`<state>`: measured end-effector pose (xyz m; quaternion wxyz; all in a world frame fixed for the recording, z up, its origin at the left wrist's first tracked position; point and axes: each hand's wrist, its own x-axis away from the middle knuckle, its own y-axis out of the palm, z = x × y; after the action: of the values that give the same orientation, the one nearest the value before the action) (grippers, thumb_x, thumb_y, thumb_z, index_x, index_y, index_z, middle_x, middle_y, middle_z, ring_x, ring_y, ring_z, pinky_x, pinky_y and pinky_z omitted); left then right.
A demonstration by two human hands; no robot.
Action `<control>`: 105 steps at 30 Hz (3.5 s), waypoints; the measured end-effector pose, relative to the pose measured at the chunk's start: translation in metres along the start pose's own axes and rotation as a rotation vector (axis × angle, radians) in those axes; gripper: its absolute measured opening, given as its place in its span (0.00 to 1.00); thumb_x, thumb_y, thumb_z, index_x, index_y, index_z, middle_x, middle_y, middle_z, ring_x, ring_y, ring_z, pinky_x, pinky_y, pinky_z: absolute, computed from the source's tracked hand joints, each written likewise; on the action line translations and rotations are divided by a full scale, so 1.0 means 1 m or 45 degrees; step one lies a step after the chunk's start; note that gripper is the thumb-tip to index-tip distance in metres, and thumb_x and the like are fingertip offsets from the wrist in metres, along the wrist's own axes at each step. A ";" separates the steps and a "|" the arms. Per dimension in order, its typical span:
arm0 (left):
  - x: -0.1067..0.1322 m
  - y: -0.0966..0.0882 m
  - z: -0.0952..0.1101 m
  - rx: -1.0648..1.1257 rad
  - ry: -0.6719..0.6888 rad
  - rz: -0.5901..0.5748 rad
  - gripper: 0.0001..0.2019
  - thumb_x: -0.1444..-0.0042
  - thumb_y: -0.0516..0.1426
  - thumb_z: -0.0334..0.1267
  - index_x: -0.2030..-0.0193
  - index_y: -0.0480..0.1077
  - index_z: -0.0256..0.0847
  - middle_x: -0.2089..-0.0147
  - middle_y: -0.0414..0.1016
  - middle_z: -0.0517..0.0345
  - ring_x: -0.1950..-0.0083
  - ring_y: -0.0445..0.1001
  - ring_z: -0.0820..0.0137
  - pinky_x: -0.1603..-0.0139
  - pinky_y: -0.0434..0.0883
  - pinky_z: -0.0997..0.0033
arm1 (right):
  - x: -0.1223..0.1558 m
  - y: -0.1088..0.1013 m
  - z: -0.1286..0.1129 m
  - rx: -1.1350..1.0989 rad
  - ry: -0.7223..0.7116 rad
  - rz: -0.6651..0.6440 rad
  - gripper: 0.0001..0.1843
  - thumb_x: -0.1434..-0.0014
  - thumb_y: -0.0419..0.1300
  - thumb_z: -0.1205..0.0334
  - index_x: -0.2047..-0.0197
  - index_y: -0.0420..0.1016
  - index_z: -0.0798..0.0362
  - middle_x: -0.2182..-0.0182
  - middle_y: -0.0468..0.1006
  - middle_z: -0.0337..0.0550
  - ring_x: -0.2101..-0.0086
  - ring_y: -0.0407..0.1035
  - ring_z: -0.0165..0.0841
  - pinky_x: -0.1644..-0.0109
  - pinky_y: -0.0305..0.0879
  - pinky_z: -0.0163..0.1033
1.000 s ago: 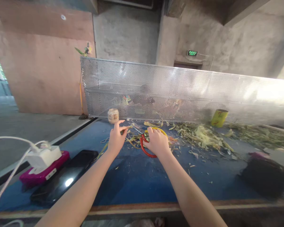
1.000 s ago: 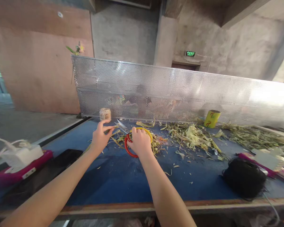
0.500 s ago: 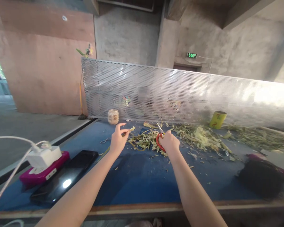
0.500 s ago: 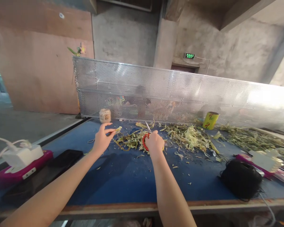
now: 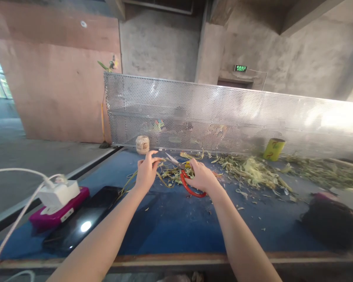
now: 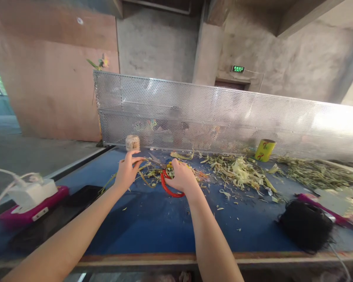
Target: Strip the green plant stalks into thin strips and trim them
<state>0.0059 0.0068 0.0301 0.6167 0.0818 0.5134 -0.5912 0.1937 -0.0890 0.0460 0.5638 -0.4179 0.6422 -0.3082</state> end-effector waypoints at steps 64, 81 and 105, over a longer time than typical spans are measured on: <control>-0.008 -0.004 -0.011 0.055 -0.085 0.056 0.04 0.49 0.54 0.35 0.65 0.64 0.41 0.58 0.74 0.55 0.60 0.74 0.67 0.47 0.55 0.61 | -0.007 -0.001 0.006 0.315 0.304 -0.128 0.14 0.45 0.48 0.52 0.60 0.61 0.53 0.70 0.75 0.47 0.70 0.71 0.38 0.74 0.53 0.35; -0.015 0.000 -0.002 1.382 -0.752 0.192 0.15 0.62 0.60 0.28 0.66 0.59 0.40 0.72 0.77 0.59 0.71 0.76 0.68 0.64 0.72 0.66 | 0.006 0.009 -0.023 0.059 -0.196 -0.345 0.12 0.54 0.56 0.50 0.70 0.67 0.50 0.69 0.73 0.39 0.72 0.66 0.31 0.73 0.53 0.33; 0.017 0.015 0.035 0.396 -0.007 -0.176 0.07 0.51 0.55 0.35 0.63 0.62 0.42 0.65 0.78 0.58 0.59 0.75 0.67 0.57 0.67 0.68 | -0.005 0.024 -0.032 -0.859 0.324 0.391 0.13 0.52 0.57 0.54 0.77 0.73 0.55 0.79 0.76 0.42 0.76 0.68 0.31 0.71 0.62 0.33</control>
<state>0.0328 -0.0243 0.0263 0.5558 0.1390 0.4183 -0.7048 0.1576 -0.0757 0.0333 0.3501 -0.4372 0.8274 -0.0412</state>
